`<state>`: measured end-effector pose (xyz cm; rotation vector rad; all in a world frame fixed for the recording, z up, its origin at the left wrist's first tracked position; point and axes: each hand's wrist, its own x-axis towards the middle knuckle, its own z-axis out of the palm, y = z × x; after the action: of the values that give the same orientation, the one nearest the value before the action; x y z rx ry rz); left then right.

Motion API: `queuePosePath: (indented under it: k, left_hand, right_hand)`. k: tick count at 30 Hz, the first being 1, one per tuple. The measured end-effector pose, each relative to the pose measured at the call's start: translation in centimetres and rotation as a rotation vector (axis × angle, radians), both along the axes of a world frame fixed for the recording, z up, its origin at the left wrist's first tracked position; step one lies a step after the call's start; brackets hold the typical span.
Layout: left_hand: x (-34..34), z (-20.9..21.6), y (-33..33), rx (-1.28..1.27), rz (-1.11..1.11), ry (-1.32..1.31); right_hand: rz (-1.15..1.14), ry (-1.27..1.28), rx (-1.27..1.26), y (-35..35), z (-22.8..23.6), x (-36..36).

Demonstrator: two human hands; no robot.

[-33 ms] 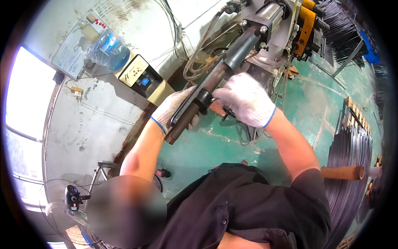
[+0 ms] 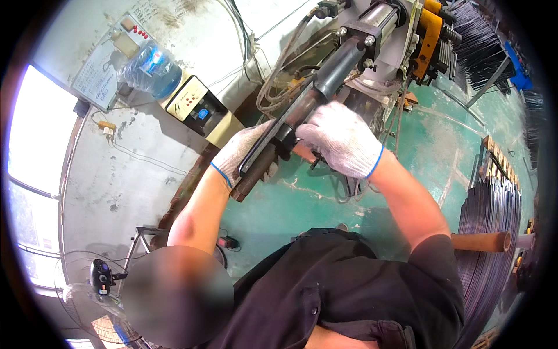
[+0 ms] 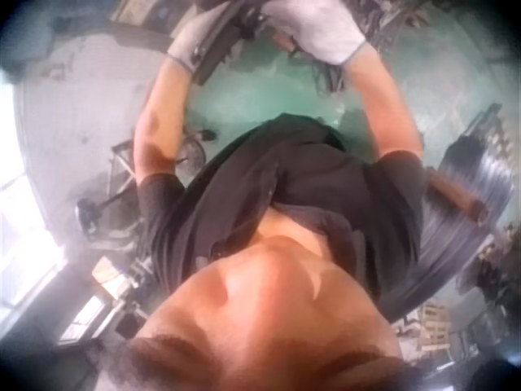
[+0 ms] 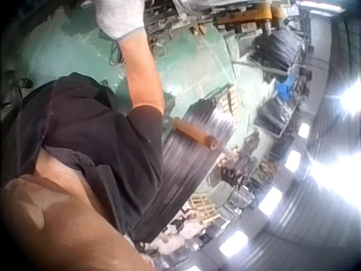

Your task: The person uses a hex key to tighten or loosen bolts on a metal rod assembly mounted in a machine. They repeatedly rotate the tool and reposition their hands to access different fasteners on the vertical component.

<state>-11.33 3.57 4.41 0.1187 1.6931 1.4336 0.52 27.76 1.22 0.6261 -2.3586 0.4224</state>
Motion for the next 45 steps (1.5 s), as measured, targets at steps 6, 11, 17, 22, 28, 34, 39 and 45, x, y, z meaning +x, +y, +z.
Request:
queuePosePath:
  k: [6, 11, 17, 22, 28, 34, 39, 45]
  left_hand:
    - [-0.5, -1.1, -0.8, 0.018, -0.028, 0.006]
    - [-0.2, -1.0, -0.8, 0.072, -0.022, -0.002]
    - [-0.5, -1.4, -0.9, 0.074, -0.037, -0.018]
    - [-1.2, -2.3, -1.1, 0.128, -0.081, -0.043]
    - [-0.6, -0.9, -0.6, 0.071, -0.066, -0.031]
    - [-0.5, -0.8, -0.7, 0.076, -0.038, -0.095]
    - [-1.0, -1.1, -0.6, 0.059, -0.083, -0.044]
    - [-0.6, -0.9, -0.4, 0.056, -0.050, -0.070]
  right_hand:
    - [-0.014, 0.047, 0.115, -0.1, 2.0, -0.1]
    - [0.028, -0.018, -0.006, 0.6, 1.1, -0.4]
    - [-0.097, 0.142, -0.345, 1.3, -1.8, -0.1]
    - [-0.236, 0.133, -1.308, 1.3, -4.9, -3.1]
    - [-0.240, 0.304, -1.085, 2.3, -3.4, -10.1]
    - [-0.219, 0.487, -0.654, 3.1, -2.0, -10.0]
    - [-0.057, 0.436, -0.659, 3.6, -1.4, -10.2]
    - [0.011, 0.353, -0.631, 3.4, -0.3, -11.1]
